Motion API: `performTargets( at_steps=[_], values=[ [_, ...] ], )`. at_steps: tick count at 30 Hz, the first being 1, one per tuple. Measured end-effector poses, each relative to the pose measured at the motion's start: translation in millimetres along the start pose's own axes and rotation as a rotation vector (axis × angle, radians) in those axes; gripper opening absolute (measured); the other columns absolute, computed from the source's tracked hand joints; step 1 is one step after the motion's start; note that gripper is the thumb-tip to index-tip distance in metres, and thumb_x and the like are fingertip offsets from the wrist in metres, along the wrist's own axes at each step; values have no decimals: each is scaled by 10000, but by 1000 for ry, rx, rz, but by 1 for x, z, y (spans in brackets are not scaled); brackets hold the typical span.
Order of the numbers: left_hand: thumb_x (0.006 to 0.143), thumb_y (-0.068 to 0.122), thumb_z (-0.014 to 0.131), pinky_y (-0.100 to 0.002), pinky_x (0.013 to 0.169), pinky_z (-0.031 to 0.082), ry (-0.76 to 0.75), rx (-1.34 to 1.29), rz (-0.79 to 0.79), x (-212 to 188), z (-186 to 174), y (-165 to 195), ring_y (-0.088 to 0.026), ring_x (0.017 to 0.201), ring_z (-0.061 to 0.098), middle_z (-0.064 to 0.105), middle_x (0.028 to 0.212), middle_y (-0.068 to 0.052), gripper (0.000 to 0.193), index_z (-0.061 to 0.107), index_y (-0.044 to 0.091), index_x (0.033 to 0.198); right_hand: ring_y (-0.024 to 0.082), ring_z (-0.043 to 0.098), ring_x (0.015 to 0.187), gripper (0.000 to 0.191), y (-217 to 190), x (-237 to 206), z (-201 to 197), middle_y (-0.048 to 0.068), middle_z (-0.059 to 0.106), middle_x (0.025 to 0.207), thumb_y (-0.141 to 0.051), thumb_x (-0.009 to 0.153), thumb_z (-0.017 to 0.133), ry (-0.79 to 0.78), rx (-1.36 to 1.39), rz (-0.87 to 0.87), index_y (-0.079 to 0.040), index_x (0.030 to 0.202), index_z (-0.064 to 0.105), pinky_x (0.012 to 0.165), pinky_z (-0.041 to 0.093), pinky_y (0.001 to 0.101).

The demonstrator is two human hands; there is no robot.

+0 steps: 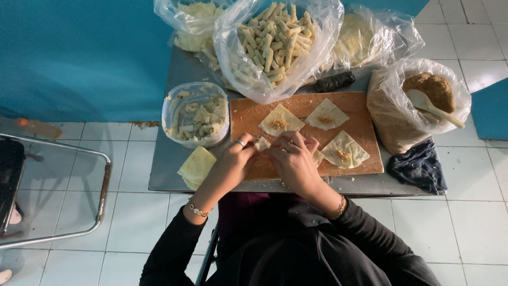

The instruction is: The person sits at a small table and folds triangular pastry wrappers one at a time, spooning brown filling from a plastic bag onto each wrapper, folding the wrapper over the filling into a filled pastry, and placing the finished pastries into a plastic bag. A container of additional filling sits beside the cutting board.

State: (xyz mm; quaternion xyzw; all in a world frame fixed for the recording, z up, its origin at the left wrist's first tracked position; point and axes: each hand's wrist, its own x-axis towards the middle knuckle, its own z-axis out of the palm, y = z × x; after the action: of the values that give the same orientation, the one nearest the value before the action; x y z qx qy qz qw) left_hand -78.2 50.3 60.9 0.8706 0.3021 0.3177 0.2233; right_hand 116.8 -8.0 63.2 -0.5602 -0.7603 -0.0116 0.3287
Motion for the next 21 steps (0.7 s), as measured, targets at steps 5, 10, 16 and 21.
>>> performTargets(
  at_steps=[5, 10, 16, 21],
  values=[
    [890, 11, 701, -452, 749, 522, -36, -25, -41, 4, 0, 1, -368, 927, 679, 615, 1127, -144, 62, 689, -12, 946, 165, 550, 1191, 308, 1, -2, -5, -54, 734, 1004, -270, 839, 772, 10, -22, -67, -178, 1131, 802, 948, 288, 538],
    [852, 55, 752, -447, 752, 520, -50, -24, -74, 9, -3, -3, -360, 895, 676, 647, 997, -142, 84, 706, 4, 899, 173, 547, 1190, 187, 4, 4, -3, -75, 748, 999, -270, 832, 771, -55, -52, -66, -195, 1003, 786, 896, 274, 566],
    [804, -48, 668, -427, 823, 537, 55, 52, 52, 0, 1, -3, -359, 974, 671, 690, 1025, -156, 210, 704, -8, 1008, 190, 532, 1214, 180, 1, 5, 1, -57, 729, 1067, -262, 828, 774, -34, -83, -23, -196, 996, 786, 918, 277, 571],
    [853, -29, 697, -438, 819, 523, 26, 89, 74, -2, 0, -1, -351, 942, 660, 685, 990, -143, 154, 725, 1, 1001, 250, 519, 1228, 158, 0, 5, -2, -21, 704, 1089, -225, 808, 777, -22, -42, 25, -248, 961, 810, 907, 284, 562]
  ],
)
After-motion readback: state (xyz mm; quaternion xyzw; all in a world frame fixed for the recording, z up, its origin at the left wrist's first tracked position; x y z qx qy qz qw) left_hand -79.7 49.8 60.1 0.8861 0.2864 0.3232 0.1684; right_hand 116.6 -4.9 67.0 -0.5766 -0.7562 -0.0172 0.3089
